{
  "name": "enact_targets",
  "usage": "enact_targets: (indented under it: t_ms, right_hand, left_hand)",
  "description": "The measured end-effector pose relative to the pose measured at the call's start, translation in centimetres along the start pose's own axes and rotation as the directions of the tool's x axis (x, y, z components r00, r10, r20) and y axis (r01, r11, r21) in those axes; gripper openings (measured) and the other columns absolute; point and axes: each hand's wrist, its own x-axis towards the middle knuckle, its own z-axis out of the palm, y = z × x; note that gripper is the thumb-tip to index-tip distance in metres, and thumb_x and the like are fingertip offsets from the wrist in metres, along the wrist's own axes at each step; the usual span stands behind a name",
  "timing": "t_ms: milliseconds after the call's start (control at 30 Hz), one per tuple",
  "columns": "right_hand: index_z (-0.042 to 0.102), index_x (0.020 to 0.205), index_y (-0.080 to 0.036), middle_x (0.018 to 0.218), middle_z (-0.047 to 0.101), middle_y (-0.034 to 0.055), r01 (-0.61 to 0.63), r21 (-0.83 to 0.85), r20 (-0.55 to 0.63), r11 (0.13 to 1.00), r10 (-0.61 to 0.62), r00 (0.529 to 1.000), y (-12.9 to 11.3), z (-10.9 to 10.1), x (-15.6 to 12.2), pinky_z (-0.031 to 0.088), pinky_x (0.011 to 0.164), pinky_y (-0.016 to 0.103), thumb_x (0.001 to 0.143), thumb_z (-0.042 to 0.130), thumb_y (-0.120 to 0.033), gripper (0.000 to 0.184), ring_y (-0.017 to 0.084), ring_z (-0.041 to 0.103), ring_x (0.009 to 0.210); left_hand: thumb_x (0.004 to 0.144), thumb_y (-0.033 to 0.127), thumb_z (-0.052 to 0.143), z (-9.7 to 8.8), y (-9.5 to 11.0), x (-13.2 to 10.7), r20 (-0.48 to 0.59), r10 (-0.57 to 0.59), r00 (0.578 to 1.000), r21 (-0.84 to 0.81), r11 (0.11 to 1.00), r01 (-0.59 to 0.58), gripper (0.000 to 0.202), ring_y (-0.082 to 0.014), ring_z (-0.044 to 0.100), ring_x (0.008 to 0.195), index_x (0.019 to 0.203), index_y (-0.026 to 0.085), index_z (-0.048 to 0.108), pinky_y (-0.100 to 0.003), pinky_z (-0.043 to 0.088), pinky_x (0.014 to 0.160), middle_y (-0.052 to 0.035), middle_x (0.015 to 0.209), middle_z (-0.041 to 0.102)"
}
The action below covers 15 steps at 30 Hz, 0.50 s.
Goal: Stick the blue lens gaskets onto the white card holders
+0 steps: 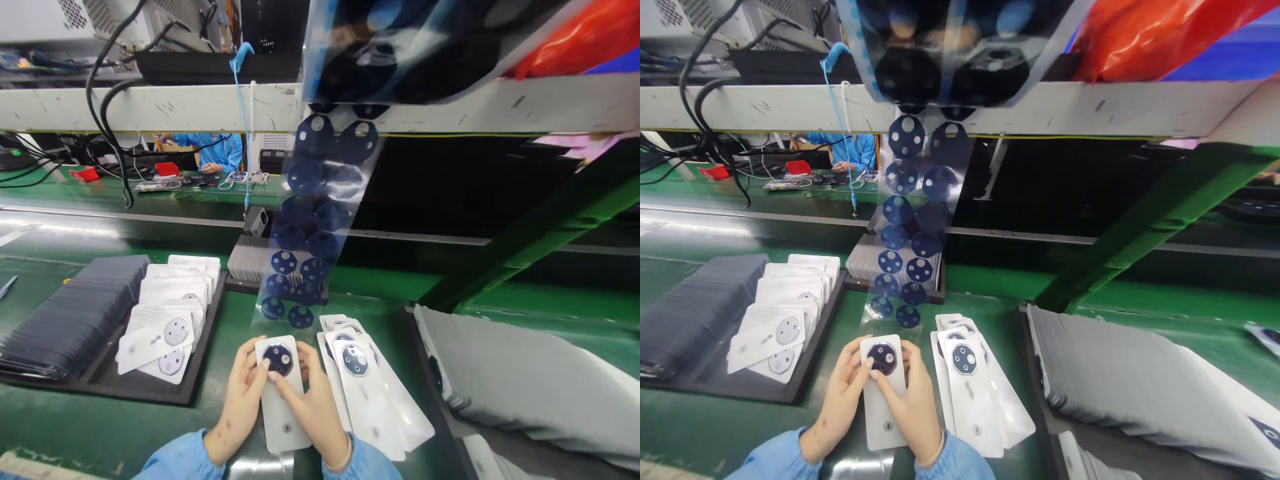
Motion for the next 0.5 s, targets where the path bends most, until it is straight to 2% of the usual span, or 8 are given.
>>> enact_targets:
  t_ms: [67,133,233,367,433,500]
  right_hand:
    - [0.052,0.112,-0.022,0.093,0.069,0.0044,-0.096,0.157,0.136,0.983,0.074,0.988,-0.2,0.1,0.0,0.052,0.072,0.031,0.085,0.064,-0.036,0.032,0.021,0.066,0.081]
    - [0.052,0.108,-0.022,0.093,0.070,0.0045,-0.157,0.242,0.183,0.957,0.113,0.977,-0.3,0.0,0.0,0.052,0.072,0.030,0.087,0.063,-0.037,0.028,0.022,0.067,0.083]
    - [0.053,0.106,-0.022,0.090,0.070,0.0043,-0.205,0.283,0.190,0.937,0.155,0.969,-0.2,0.0,0.0,0.052,0.066,0.028,0.089,0.059,-0.044,0.028,0.021,0.067,0.078]
    - [0.054,0.103,-0.022,0.073,0.068,0.0006,-0.245,0.284,0.190,0.927,0.196,0.962,0.4,0.1,-0.2,0.044,0.050,0.022,0.091,0.052,-0.052,0.032,0.017,0.062,0.059]
    - [0.054,0.098,-0.022,0.065,0.065,-0.0015,-0.253,0.270,0.172,0.929,0.212,0.962,0.7,0.2,-0.2,0.040,0.046,0.021,0.091,0.052,-0.052,0.031,0.015,0.058,0.052]
    - [0.055,0.093,-0.021,0.063,0.063,-0.0018,-0.241,0.234,0.144,0.942,0.211,0.967,0.7,0.2,-0.1,0.040,0.047,0.021,0.089,0.057,-0.050,0.029,0.014,0.057,0.052]
  left_hand:
    - [0.083,0.033,0.068,0.1,-0.1,-0.1,0.042,-0.021,0.999,-0.028,0.999,0.022,0.041,-0.0244,0.068,0.100,0.118,0.023,0.049,-0.032,0.053,0.084,-0.0095,0.112,0.071]
    - [0.083,0.030,0.068,0.2,-0.2,-0.1,0.088,-0.043,0.995,-0.073,0.996,0.049,0.041,-0.0244,0.068,0.099,0.118,0.024,0.047,-0.032,0.054,0.082,-0.0091,0.112,0.070]
    - [0.079,0.025,0.073,0.2,-0.4,-0.1,0.133,-0.051,0.990,-0.113,0.991,0.066,0.048,-0.0241,0.068,0.096,0.118,0.025,0.046,-0.032,0.055,0.078,-0.0078,0.113,0.068]
    - [0.075,0.022,0.076,0.1,-0.4,0.0,0.121,-0.044,0.992,-0.099,0.994,0.056,0.053,-0.0209,0.069,0.086,0.117,0.026,0.045,-0.029,0.056,0.071,-0.0059,0.108,0.068]
    - [0.075,0.022,0.076,0.1,-0.4,0.0,0.130,-0.046,0.990,-0.078,0.995,0.056,0.051,-0.0188,0.069,0.080,0.115,0.026,0.045,-0.027,0.056,0.067,-0.0043,0.103,0.068]
    - [0.076,0.022,0.075,0.2,-0.3,-0.1,0.152,-0.052,0.987,-0.055,0.997,0.061,0.048,-0.0177,0.069,0.077,0.114,0.026,0.045,-0.026,0.056,0.066,-0.0034,0.101,0.068]
